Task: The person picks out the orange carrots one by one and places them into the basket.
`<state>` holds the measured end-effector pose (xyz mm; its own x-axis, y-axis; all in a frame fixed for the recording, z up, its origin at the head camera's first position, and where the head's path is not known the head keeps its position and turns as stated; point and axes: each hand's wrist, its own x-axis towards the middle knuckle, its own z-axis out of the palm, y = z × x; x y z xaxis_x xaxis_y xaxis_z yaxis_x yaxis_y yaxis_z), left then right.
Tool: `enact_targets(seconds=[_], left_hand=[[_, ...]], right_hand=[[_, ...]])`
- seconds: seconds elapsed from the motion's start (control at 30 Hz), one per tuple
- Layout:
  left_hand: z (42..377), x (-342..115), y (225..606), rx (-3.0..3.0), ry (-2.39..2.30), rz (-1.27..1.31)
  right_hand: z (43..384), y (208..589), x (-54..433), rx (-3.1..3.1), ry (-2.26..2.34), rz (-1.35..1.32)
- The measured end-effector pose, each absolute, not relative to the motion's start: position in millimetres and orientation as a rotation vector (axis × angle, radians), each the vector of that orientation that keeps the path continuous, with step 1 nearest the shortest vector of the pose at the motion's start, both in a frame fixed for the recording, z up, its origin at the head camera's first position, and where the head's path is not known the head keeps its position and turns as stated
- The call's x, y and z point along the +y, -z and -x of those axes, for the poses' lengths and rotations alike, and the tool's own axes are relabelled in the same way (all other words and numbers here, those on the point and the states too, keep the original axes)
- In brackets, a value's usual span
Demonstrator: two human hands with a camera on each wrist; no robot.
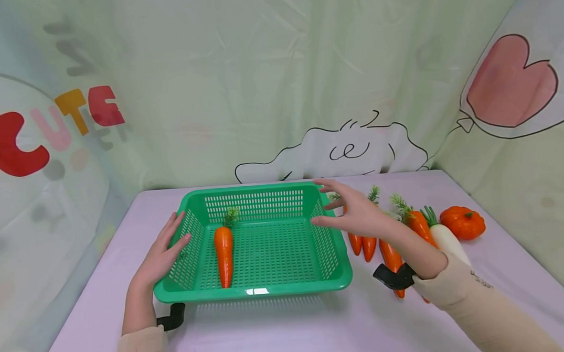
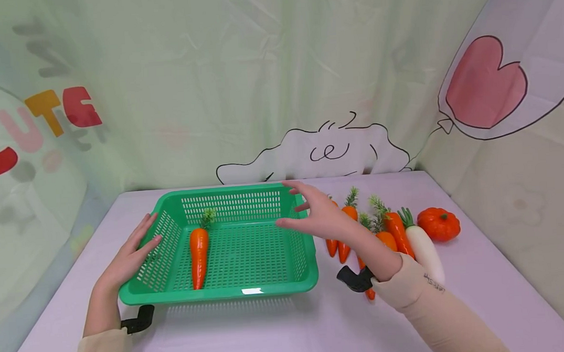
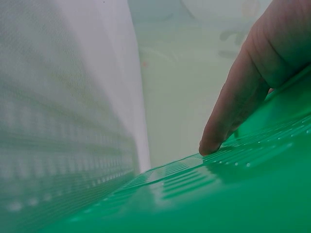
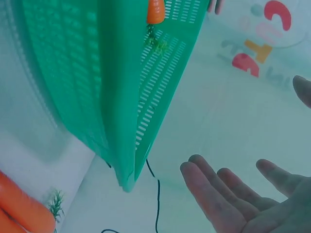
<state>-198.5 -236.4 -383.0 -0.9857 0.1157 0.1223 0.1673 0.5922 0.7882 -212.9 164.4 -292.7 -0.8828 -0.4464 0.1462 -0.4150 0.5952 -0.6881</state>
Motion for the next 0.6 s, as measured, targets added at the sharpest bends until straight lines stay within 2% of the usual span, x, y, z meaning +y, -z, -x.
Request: enact_targets(seconds=[0.6], left_hand=[[198,-236,382,-2.752,1.378,0.242]], right_hand=[[215,296,201,2.894,1.114,0.623]])
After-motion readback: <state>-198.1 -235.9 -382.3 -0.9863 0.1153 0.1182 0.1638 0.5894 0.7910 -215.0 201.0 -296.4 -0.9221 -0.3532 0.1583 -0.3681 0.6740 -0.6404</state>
